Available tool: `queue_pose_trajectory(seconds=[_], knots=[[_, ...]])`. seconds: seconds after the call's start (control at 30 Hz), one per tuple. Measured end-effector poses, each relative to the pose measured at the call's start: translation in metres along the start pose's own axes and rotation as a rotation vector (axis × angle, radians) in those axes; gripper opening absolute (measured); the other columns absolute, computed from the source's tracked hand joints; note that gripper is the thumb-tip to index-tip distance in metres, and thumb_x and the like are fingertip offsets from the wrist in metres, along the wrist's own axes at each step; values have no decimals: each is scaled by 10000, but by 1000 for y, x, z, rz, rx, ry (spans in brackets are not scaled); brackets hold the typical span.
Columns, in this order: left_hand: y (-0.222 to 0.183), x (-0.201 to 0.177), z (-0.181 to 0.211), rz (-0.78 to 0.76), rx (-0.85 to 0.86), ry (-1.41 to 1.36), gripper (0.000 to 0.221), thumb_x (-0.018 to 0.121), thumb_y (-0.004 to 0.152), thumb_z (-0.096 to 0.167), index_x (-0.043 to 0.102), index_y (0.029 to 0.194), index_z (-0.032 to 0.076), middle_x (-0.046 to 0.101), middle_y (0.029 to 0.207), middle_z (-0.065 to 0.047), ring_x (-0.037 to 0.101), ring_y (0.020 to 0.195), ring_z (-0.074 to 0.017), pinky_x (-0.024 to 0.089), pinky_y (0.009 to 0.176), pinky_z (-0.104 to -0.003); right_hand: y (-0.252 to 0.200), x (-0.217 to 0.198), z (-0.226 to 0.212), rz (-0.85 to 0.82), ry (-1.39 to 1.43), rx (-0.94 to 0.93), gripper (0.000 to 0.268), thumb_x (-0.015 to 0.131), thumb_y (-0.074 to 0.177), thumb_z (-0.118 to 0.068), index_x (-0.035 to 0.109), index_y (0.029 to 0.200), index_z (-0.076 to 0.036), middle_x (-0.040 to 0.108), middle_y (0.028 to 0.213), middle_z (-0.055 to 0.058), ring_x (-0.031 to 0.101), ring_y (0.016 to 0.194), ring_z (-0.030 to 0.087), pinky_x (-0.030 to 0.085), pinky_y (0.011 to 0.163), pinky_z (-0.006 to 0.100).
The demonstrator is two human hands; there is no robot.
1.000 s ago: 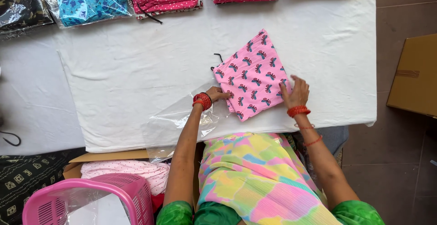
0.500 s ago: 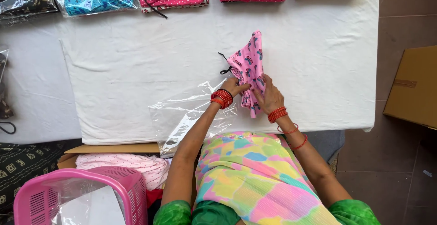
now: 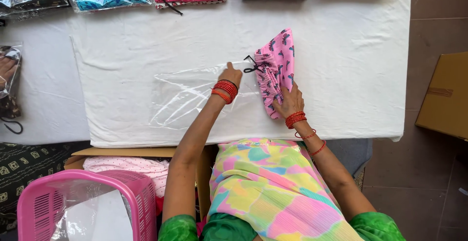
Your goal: The person places folded patterned garments into clear plastic bags on a white table. They smooth the fabric inside the bags and arrange the packaged items in a row. The person handles multiple garments with different patterns, including floral, camouflage, and polka dot designs.
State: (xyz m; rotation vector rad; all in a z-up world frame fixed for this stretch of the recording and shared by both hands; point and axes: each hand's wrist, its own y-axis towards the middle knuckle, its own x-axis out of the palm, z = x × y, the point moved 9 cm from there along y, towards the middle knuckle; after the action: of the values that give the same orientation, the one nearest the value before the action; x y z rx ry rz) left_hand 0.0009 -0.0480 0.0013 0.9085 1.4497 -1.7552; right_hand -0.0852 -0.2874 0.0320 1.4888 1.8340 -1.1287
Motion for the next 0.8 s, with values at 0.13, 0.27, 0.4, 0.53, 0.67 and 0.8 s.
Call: queue_pose_trajectory(seconds=[0.13, 0.27, 0.4, 0.53, 0.67, 0.8], knots=[[15, 0, -49, 99, -201, 168, 33, 730, 851, 39, 730, 867, 10, 689, 1002, -218, 674, 965, -353, 626, 665, -404, -7, -6, -17, 106, -97, -95, 512, 852, 693, -323, 681, 1108, -75, 401, 1490, 238, 527, 1196, 452, 516, 917, 576], [-22, -75, -35, 206, -149, 243, 86, 741, 827, -34, 720, 781, 36, 710, 1049, -107, 635, 1012, -302, 600, 605, -366, -5, -13, -2, 115, -49, -108, 438, 837, 762, -298, 678, 1097, -65, 540, 1309, 190, 612, 1068, 411, 545, 798, 540], [-45, -111, -17, 263, -63, 186, 160, 761, 731, -81, 717, 827, 40, 678, 1193, -65, 610, 1035, -299, 592, 576, -363, -8, -68, 1, 144, 95, -183, 394, 820, 810, -235, 681, 1149, -90, 638, 1140, 138, 672, 914, 382, 542, 713, 500], [-66, -118, -4, 530, 65, 90, 404, 752, 651, -109, 742, 1026, 41, 621, 1379, -37, 620, 971, -301, 580, 518, -368, -19, -130, -20, 181, 143, -307, 438, 817, 803, -183, 668, 1209, -116, 649, 1090, 126, 682, 901, 363, 551, 720, 467], [-80, -114, 10, 429, 47, -77, 693, 692, 640, -147, 655, 1301, 56, 503, 1541, 6, 588, 917, -272, 583, 588, -355, -29, -170, -54, 195, 131, -565, 639, 791, 756, -96, 589, 1359, -158, 676, 1164, 122, 689, 992, 340, 575, 781, 429], [-82, -118, 18, 214, 32, -145, 859, 643, 599, -171, 562, 1409, 103, 379, 1609, 55, 553, 924, -291, 587, 609, -369, -30, -152, -61, 51, 217, -702, 754, 793, 747, -84, 516, 1440, -197, 696, 1168, 101, 689, 1031, 306, 586, 832, 412]])
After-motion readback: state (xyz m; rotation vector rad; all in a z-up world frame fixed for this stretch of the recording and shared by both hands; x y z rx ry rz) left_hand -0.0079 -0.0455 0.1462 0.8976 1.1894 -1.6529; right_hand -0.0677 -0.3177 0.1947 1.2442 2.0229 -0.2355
